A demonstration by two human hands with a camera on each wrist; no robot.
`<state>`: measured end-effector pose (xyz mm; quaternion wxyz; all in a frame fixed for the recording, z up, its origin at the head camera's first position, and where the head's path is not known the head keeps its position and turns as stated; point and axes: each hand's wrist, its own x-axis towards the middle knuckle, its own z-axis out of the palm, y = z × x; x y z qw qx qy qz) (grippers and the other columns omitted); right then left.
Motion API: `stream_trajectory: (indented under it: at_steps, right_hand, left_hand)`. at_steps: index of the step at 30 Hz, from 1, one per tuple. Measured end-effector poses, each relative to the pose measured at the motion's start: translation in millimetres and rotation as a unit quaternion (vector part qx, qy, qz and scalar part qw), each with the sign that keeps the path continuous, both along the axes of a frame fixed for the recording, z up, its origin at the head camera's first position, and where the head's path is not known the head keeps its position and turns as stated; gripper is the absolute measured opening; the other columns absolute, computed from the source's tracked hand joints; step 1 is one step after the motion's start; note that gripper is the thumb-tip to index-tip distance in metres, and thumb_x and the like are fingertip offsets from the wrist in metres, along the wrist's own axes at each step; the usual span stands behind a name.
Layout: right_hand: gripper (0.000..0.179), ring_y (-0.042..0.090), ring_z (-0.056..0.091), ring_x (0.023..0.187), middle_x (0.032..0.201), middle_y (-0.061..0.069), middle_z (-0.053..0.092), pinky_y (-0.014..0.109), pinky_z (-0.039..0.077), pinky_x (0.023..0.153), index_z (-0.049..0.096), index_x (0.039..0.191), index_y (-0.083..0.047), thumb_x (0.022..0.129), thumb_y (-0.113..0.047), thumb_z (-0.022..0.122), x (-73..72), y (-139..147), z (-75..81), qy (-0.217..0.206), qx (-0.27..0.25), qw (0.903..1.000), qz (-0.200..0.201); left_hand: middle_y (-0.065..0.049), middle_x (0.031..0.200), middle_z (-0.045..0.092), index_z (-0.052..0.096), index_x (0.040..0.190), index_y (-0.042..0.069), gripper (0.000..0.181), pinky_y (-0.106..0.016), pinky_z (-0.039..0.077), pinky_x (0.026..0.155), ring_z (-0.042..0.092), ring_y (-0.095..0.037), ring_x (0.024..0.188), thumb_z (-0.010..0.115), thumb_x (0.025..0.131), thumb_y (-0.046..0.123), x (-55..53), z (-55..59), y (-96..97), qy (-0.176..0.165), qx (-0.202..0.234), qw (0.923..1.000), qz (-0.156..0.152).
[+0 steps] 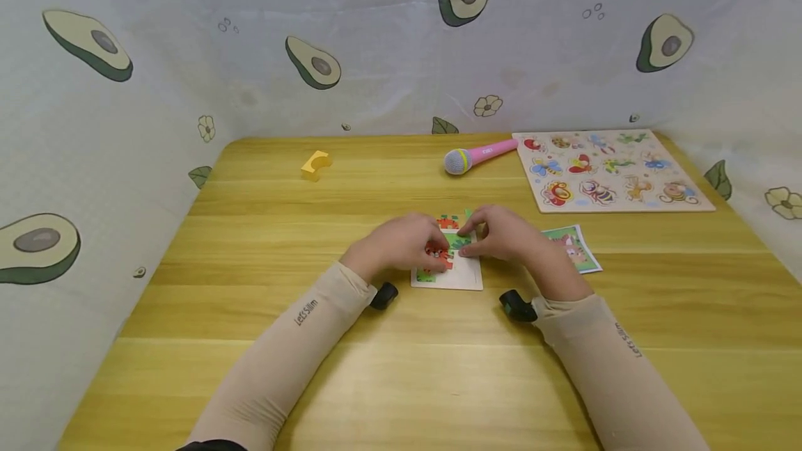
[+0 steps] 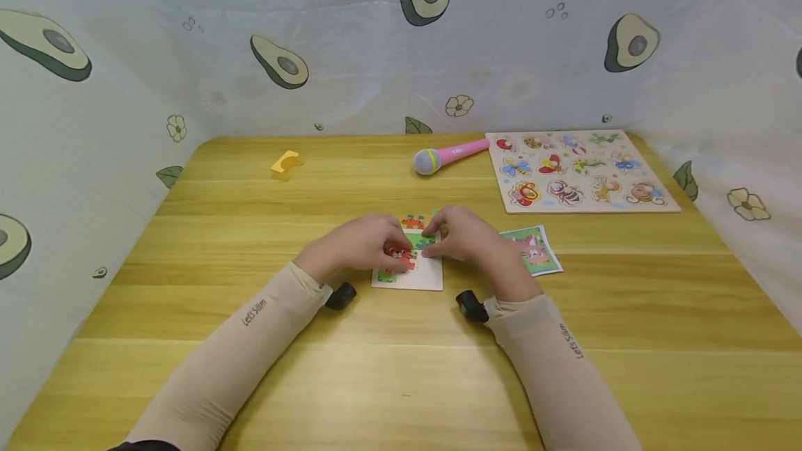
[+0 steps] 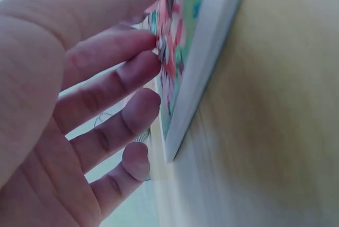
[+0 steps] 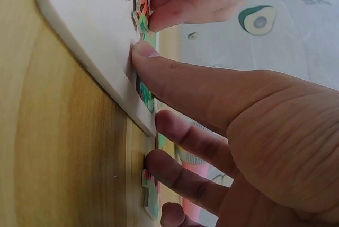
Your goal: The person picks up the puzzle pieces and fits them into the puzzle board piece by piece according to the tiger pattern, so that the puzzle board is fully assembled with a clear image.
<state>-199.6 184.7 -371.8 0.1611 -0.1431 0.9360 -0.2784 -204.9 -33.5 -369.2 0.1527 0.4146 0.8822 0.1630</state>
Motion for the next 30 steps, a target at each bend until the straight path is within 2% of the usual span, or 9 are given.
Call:
stream_trajectory:
  at_steps: [6, 9, 13, 17, 21, 23, 26, 30]
  right_hand:
    - [0.026, 0.03, 0.05, 0.1, 0.122, 0.013, 0.061, 0.045, 0.044, 0.09, 0.077, 0.107, -0.01, 0.085, -0.02, 0.084, 0.1, -0.7, 0.0, -0.003, -0.001, 1.0, -0.004]
    - [0.026, 0.029, 0.05, 0.1, 0.122, 0.014, 0.061, 0.045, 0.044, 0.09, 0.077, 0.107, -0.01, 0.085, -0.021, 0.084, 1.0, -1.3, 0.3, -0.002, -0.002, 1.0, -0.005]
    - [0.027, 0.028, 0.05, 0.096, 0.121, 0.013, 0.061, 0.041, 0.044, 0.084, 0.077, 0.107, -0.009, 0.085, -0.022, 0.084, 2.0, -1.4, 0.6, -0.003, -0.002, 1.0, -0.004]
    - [0.028, 0.028, 0.049, 0.094, 0.118, 0.013, 0.061, 0.039, 0.044, 0.081, 0.076, 0.109, -0.008, 0.086, -0.021, 0.083, 2.1, -1.5, 2.4, -0.007, -0.003, 0.9999, -0.006]
    - [0.028, 0.028, 0.049, 0.095, 0.12, 0.013, 0.061, 0.041, 0.044, 0.083, 0.076, 0.11, -0.008, 0.086, -0.02, 0.083, 2.4, -1.7, 4.4, -0.01, -0.002, 0.9999, -0.008]
    - [0.028, 0.029, 0.049, 0.096, 0.121, 0.013, 0.061, 0.041, 0.044, 0.084, 0.076, 0.11, -0.008, 0.086, -0.02, 0.083, 2.7, -1.4, 4.3, -0.01, 0.001, 0.9999, -0.008]
    - [0.028, 0.029, 0.05, 0.096, 0.122, 0.014, 0.061, 0.041, 0.044, 0.084, 0.076, 0.11, -0.008, 0.086, -0.02, 0.083, 3.4, -1.5, 4.0, -0.01, 0.002, 0.9999, -0.008]
    - [0.028, 0.029, 0.05, 0.096, 0.123, 0.014, 0.061, 0.042, 0.044, 0.085, 0.076, 0.11, -0.008, 0.086, -0.021, 0.083, 3.5, -1.6, 3.9, -0.008, 0.001, 1.0, -0.006]
  left_hand:
    - [0.008, 0.098, 0.065, 0.077, 0.108, 0.015, 0.026, -0.024, 0.047, 0.073, 0.055, -0.011, 0.087, 0.077, 0.091, 0.035, 4.1, -0.1, 3.4, 0.014, -0.008, 0.9999, 0.006]
    - [0.011, 0.092, 0.063, 0.078, 0.106, 0.017, 0.024, -0.024, 0.045, 0.068, 0.054, -0.009, 0.082, 0.076, 0.091, 0.037, 5.5, -0.1, 4.0, 0.022, -0.012, 0.9997, 0.007]
    - [0.009, 0.078, 0.054, 0.075, 0.093, 0.018, 0.024, -0.024, 0.036, 0.059, 0.047, -0.009, 0.072, 0.077, 0.09, 0.042, 6.5, 0.6, 4.3, 0.024, -0.018, 0.9995, 0.003]
    - [0.008, 0.085, 0.055, 0.075, 0.092, 0.019, 0.025, -0.023, 0.037, 0.059, 0.048, -0.008, 0.074, 0.078, 0.088, 0.044, 7.2, 0.5, 4.6, 0.033, -0.02, 0.9992, 0.01]
    - [0.007, 0.104, 0.062, 0.078, 0.105, 0.019, 0.03, -0.025, 0.046, 0.071, 0.054, -0.008, 0.086, 0.078, 0.088, 0.043, 8.2, 0.4, 5.0, 0.033, -0.021, 0.999, 0.021]
    - [0.007, 0.106, 0.062, 0.078, 0.107, 0.018, 0.031, -0.025, 0.046, 0.074, 0.055, -0.008, 0.088, 0.078, 0.088, 0.043, 8.2, 0.3, 5.4, 0.033, -0.02, 0.9991, 0.019]
    - [0.007, 0.091, 0.062, 0.077, 0.101, 0.017, 0.028, -0.023, 0.043, 0.068, 0.052, -0.008, 0.078, 0.078, 0.088, 0.041, 7.9, 0.1, 6.0, 0.026, -0.016, 0.9995, 0.01]
    - [0.009, 0.071, 0.056, 0.075, 0.091, 0.017, 0.023, -0.023, 0.037, 0.058, 0.047, -0.008, 0.067, 0.078, 0.088, 0.04, 7.3, -0.3, 6.4, 0.016, -0.005, 0.9999, 0.002]
